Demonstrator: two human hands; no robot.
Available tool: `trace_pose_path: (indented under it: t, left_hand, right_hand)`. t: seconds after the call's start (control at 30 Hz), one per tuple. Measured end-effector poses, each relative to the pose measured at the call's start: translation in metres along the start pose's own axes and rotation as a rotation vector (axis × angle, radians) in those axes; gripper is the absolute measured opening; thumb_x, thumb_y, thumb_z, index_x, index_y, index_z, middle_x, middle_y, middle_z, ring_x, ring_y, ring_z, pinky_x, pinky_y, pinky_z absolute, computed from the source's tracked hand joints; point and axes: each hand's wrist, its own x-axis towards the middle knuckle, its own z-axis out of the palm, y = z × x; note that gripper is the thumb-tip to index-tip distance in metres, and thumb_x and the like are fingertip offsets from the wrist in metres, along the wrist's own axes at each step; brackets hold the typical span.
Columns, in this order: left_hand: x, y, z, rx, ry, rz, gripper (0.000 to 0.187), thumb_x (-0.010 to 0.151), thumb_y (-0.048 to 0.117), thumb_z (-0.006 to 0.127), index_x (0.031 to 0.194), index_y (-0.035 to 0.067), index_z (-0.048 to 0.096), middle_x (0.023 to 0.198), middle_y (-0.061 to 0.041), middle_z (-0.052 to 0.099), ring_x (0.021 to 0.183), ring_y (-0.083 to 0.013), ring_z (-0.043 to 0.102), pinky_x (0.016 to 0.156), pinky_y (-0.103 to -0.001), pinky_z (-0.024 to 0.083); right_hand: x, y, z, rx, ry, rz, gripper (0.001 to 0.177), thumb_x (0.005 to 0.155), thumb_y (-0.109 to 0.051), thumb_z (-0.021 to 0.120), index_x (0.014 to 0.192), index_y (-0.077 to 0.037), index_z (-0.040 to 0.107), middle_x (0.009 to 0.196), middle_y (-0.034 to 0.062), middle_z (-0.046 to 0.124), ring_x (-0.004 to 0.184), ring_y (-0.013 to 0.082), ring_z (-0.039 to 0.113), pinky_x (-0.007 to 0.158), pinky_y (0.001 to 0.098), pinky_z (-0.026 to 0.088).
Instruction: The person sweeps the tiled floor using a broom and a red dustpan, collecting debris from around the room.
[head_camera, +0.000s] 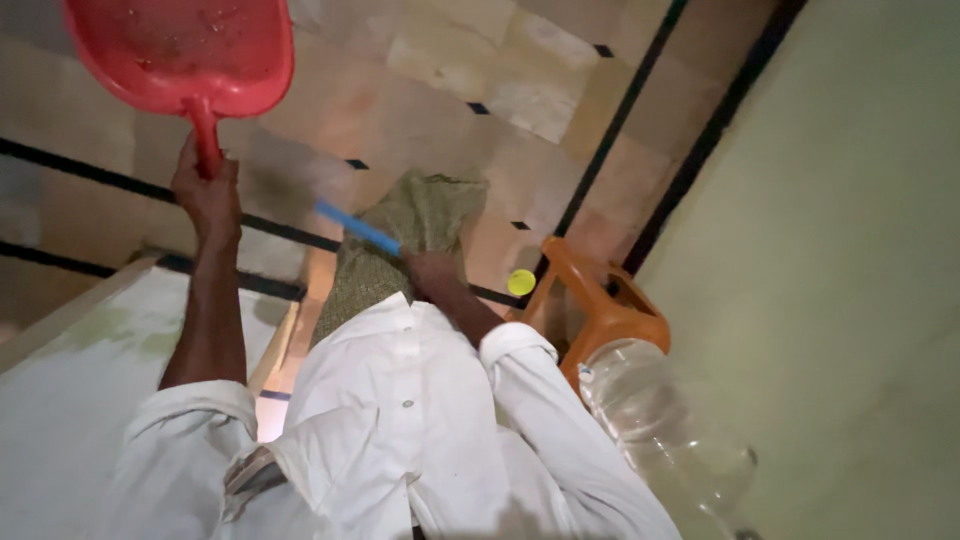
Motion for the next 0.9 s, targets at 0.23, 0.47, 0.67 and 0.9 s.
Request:
trace_pose_path:
  t: [0.23, 0.47, 0.67, 0.9]
  left_hand:
    - [-0.009, -0.025, -0.06, 0.11, 0.034, 0.062, 0.048, 0.102, -0.003, 0.068, 0.149, 0.001, 0.059, 0.114, -0.004, 0.064, 0.099, -0.0132, 0.058, 0.088, -0.028, 0.05]
    - [-0.016, -0.046, -0.106, 0.059, 0.089, -0.076, 0.055, 0.095, -0.001, 0.065, 0.15, 0.003, 0.058, 0.115, -0.002, 0.065, 0.104, -0.0136, 0.06, 0.094, -0.028, 0.05]
    - [-0.012, -0.068, -0.128, 0.05, 0.069, -0.022, 0.052, 0.097, 0.0, 0.067, 0.149, 0.003, 0.061, 0.121, -0.005, 0.064, 0.107, -0.0154, 0.059, 0.097, -0.029, 0.049]
    - [-0.013, -0.081, -0.151, 0.142, 0.121, 0.064, 0.049, 0.097, -0.001, 0.071, 0.145, 0.002, 0.061, 0.117, -0.005, 0.066, 0.103, -0.0143, 0.061, 0.092, -0.029, 0.051]
  right_hand:
    - [0.006, 0.033, 0.001, -0.087, 0.078, 0.052, 0.034, 0.096, -0.025, 0.058, 0.126, -0.01, 0.067, 0.085, 0.0183, 0.072, 0.075, 0.0407, 0.07, 0.066, 0.0545, 0.055]
    - [-0.027, 0.112, -0.073, 0.105, 0.411, 0.294, 0.047, 0.095, -0.026, 0.063, 0.137, -0.004, 0.06, 0.089, 0.0218, 0.072, 0.075, 0.0423, 0.07, 0.065, 0.053, 0.057]
    - [-0.047, 0.063, -0.057, 0.376, 0.158, 0.456, 0.057, 0.1, -0.032, 0.053, 0.153, -0.015, 0.046, 0.078, 0.0199, 0.07, 0.067, 0.0372, 0.07, 0.061, 0.0503, 0.055]
    - [0.0, -0.109, 0.017, -0.135, -0.28, 0.015, 0.032, 0.103, -0.032, 0.053, 0.131, -0.024, 0.066, 0.084, 0.0111, 0.073, 0.072, 0.0292, 0.072, 0.062, 0.0472, 0.055]
